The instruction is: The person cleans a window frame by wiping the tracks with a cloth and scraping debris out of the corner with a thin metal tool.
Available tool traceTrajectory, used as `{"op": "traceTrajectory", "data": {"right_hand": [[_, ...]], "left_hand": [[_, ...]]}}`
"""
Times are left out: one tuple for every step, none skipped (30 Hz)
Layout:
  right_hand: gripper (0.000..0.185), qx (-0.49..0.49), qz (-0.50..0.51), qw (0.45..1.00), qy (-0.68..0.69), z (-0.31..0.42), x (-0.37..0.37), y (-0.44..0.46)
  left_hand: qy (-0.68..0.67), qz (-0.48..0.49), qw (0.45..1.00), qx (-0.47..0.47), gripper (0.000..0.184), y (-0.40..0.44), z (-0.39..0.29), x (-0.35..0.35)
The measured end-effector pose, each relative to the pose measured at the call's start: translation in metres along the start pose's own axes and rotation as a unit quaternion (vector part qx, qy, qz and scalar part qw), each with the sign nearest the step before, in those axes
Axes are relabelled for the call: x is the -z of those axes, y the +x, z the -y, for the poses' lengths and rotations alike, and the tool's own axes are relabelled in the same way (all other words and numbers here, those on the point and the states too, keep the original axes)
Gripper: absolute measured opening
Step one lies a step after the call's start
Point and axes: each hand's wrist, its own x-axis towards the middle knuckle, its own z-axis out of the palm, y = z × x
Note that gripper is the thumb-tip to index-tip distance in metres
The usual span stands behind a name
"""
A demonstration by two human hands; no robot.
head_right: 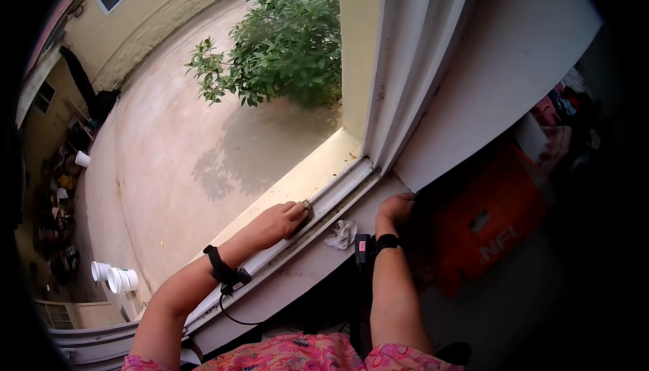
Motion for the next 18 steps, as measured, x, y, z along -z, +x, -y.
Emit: {"op": "traceTrajectory", "data": {"right_hand": [[0.050,-0.001,0.004,1.000,0.000,0.001,0.001,-0.001],[0.050,-0.003,0.003,1.000,0.001,0.002,0.002,-0.002],[0.049,0.002,0.000,1.000,0.004,0.007,0.012,-0.009],[0.049,0.008,-0.003,1.000,0.006,0.009,0.017,-0.014],[0.049,0.008,-0.002,1.000,0.006,0.006,0.013,-0.010],[0.049,0.007,-0.001,1.000,0.011,0.005,0.009,-0.007],[0.048,0.005,0.001,1.000,0.017,0.003,0.004,-0.005],[0.048,0.005,0.001,1.000,0.017,0.001,0.001,-0.003],[0.048,0.001,0.008,1.000,0.020,0.002,0.003,-0.004],[0.047,-0.004,0.014,1.000,0.023,0.002,0.005,-0.004],[0.047,-0.003,0.013,1.000,0.021,0.001,0.005,-0.003],[0.048,0.000,0.002,1.000,0.027,0.000,0.002,-0.002],[0.048,0.003,-0.006,0.999,0.033,0.000,-0.001,-0.002],[0.048,0.005,-0.003,0.999,0.032,-0.001,-0.005,-0.001],[0.048,0.011,-0.007,0.999,0.032,-0.002,-0.006,0.001],[0.049,0.018,-0.011,0.999,0.029,-0.004,-0.007,0.002],[0.049,0.021,-0.009,0.999,0.029,-0.005,-0.010,0.003],[0.051,0.019,-0.016,0.999,0.036,-0.004,-0.008,0.001]], "left_hand": [[0.001,0.000,1.000,-0.002,0.040,0.002,0.000,-0.001],[0.062,-0.052,0.996,-0.039,0.032,0.005,0.001,-0.001],[0.121,-0.103,0.984,-0.075,0.025,0.006,0.000,-0.002],[0.120,-0.103,0.985,-0.075,0.025,0.005,-0.002,-0.003],[0.131,-0.104,0.983,-0.071,0.026,0.002,-0.005,-0.004],[0.142,-0.106,0.982,-0.066,0.027,0.000,-0.008,-0.004],[0.143,-0.105,0.982,-0.066,0.027,-0.004,-0.010,-0.004],[0.144,-0.125,0.980,-0.059,0.029,-0.008,-0.011,-0.003],[0.145,-0.144,0.977,-0.053,0.031,-0.012,-0.013,-0.003],[0.144,-0.144,0.977,-0.054,0.031,-0.015,-0.014,-0.004],[0.117,-0.113,0.986,-0.036,0.034,-0.021,-0.015,-0.005],[0.090,-0.082,0.992,-0.016,0.037,-0.027,-0.016,-0.007],[0.090,-0.082,0.992,-0.012,0.037,-0.034,-0.015,-0.011],[0.075,-0.094,0.992,-0.026,0.035,-0.040,-0.012,-0.017],[0.059,-0.105,0.992,-0.040,0.033,-0.046,-0.010,-0.021],[0.058,-0.105,0.992,-0.036,0.033,-0.053,-0.010,-0.024],[0.042,-0.088,0.994,-0.042,0.031,-0.058,-0.009,-0.025],[0.026,-0.071,0.996,-0.048,0.029,-0.062,-0.008,-0.026]]}}
